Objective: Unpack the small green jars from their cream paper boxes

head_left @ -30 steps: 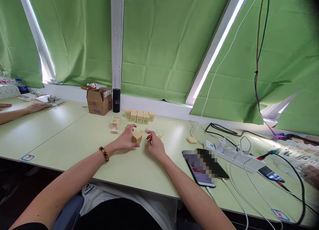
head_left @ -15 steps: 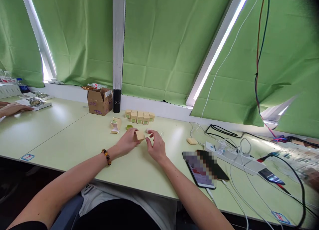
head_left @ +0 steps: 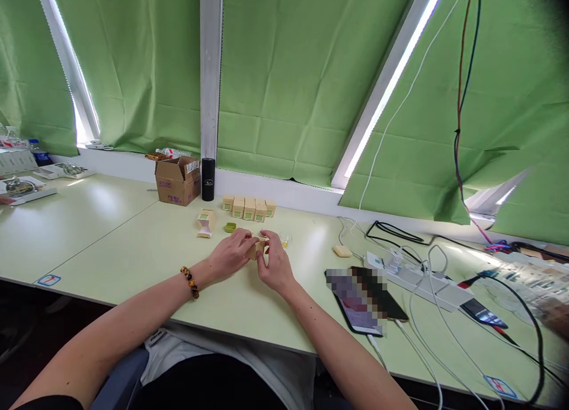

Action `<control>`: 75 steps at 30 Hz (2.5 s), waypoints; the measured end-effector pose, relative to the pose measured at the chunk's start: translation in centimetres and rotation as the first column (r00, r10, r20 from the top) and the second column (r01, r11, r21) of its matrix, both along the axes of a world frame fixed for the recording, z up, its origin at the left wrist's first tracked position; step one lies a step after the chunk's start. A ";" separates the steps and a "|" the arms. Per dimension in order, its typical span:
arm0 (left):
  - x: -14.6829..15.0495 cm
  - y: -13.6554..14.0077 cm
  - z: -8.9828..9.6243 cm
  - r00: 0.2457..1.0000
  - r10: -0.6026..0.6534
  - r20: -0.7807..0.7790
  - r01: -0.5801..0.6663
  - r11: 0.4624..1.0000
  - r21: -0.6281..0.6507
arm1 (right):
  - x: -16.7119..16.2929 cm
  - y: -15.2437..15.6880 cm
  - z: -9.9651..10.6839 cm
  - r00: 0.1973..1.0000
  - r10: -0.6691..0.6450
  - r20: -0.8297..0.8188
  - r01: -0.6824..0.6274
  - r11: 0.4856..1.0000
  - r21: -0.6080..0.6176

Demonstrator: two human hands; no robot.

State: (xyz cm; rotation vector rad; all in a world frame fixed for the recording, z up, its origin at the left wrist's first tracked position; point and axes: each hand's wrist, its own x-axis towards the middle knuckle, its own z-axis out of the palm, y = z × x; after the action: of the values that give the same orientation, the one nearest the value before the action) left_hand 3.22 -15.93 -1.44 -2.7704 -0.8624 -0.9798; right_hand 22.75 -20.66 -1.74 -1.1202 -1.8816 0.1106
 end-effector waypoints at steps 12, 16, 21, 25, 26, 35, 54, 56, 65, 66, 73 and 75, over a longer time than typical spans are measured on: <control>0.2 -0.9 1.3 0.984 0.048 -0.170 -0.010 0.976 0.217 | -0.3 0.2 -0.5 0.996 0.072 -0.053 -0.074 0.996 -0.044; 0.4 -1.0 1.2 0.983 0.048 -0.175 -0.003 0.969 0.247 | -0.5 0.3 -0.7 0.993 0.048 -0.107 -0.056 0.995 -0.077; 0.2 -0.7 0.7 0.997 0.018 -0.074 -0.010 0.993 0.114 | 0.1 0.8 -0.7 0.986 -0.014 -0.163 0.005 0.998 -0.056; -0.2 -0.2 0.2 0.996 0.026 0.090 -0.018 0.996 -0.085 | 0.5 1.1 -0.3 0.930 -0.018 -0.367 -0.020 0.995 -0.099; -0.3 -0.1 0.2 0.991 0.034 0.129 -0.018 0.992 -0.128 | 0.6 1.2 -0.1 0.903 -0.009 -0.430 -0.045 0.992 -0.114; -0.4 -0.1 0.5 0.968 -0.046 0.247 0.097 0.974 -0.202 | 1.3 2.0 0.3 0.854 -0.144 -0.500 0.166 0.986 0.000; -0.1 0.5 0.3 0.970 -0.045 0.238 0.066 0.994 -0.084 | 1.7 2.3 -0.1 0.977 -0.152 0.151 0.050 0.847 0.529; -0.2 0.7 0.2 0.966 -0.043 0.256 0.058 0.997 -0.054 | 1.5 2.1 -0.1 0.986 -0.136 0.098 0.066 0.851 0.520; -0.5 0.6 0.3 0.985 -0.027 0.172 0.021 0.999 0.040 | 1.2 1.7 -0.1 0.993 -0.114 0.038 0.100 0.959 0.264; -0.4 0.6 0.3 0.988 -0.011 0.152 0.003 0.998 0.057 | 1.0 1.7 -0.1 0.992 -0.125 0.020 0.116 0.962 0.248; 0.2 -0.4 0.2 0.999 0.041 -0.024 -0.035 0.978 0.204 | -0.2 1.9 -0.7 0.969 -0.165 -0.183 0.163 0.986 -0.023; 0.4 -0.7 0.2 0.995 0.066 -0.080 -0.045 0.969 0.241 | -0.4 2.2 -1.0 0.958 -0.132 -0.254 0.115 0.990 -0.080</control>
State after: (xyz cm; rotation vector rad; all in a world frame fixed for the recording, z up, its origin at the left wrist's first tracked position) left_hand 3.63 -16.61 -1.27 -2.5512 -0.7501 -0.8823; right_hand 22.39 -18.47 -2.79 -1.2028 -1.5823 0.2369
